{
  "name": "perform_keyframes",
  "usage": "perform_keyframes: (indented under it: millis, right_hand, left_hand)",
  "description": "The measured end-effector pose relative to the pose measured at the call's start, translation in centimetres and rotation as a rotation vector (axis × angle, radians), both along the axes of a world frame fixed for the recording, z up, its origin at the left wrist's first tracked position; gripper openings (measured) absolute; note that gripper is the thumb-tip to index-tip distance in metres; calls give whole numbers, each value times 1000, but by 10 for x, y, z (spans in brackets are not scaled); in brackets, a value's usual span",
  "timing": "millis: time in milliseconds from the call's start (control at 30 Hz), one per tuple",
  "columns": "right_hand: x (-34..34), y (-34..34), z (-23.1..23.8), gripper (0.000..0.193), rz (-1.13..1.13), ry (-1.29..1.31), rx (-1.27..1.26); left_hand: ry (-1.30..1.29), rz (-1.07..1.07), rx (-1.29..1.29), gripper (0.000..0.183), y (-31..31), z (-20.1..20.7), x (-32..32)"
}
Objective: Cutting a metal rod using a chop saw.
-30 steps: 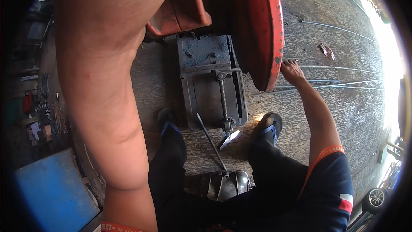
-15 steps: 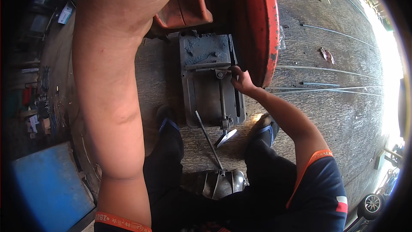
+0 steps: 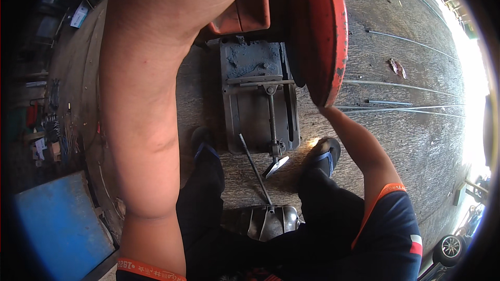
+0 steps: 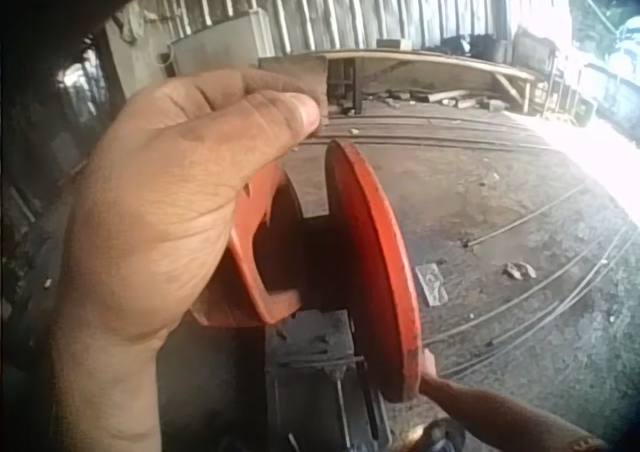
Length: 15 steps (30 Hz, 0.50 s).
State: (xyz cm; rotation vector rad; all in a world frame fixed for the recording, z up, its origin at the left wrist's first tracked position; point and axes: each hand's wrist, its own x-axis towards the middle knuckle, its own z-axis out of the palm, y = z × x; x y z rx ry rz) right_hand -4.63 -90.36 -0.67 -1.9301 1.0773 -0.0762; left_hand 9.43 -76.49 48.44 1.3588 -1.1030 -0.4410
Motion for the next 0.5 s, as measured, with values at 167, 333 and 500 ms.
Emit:
perform_keyframes:
  millis: [167,333,500]
  right_hand:
    - [-84,-134,-14,25,-793,-467,572]
    - [-95,-181,-38,19,-1117,-576,958]
    - [-91,-182,-46,23,-1032,-409,668]
  left_hand:
    - [67,-73,-79,21,-9,2,-7]
    - [18,-61,-65,20,-4,0,-6]
    - [68,-132,-98,21,0,-2,-4]
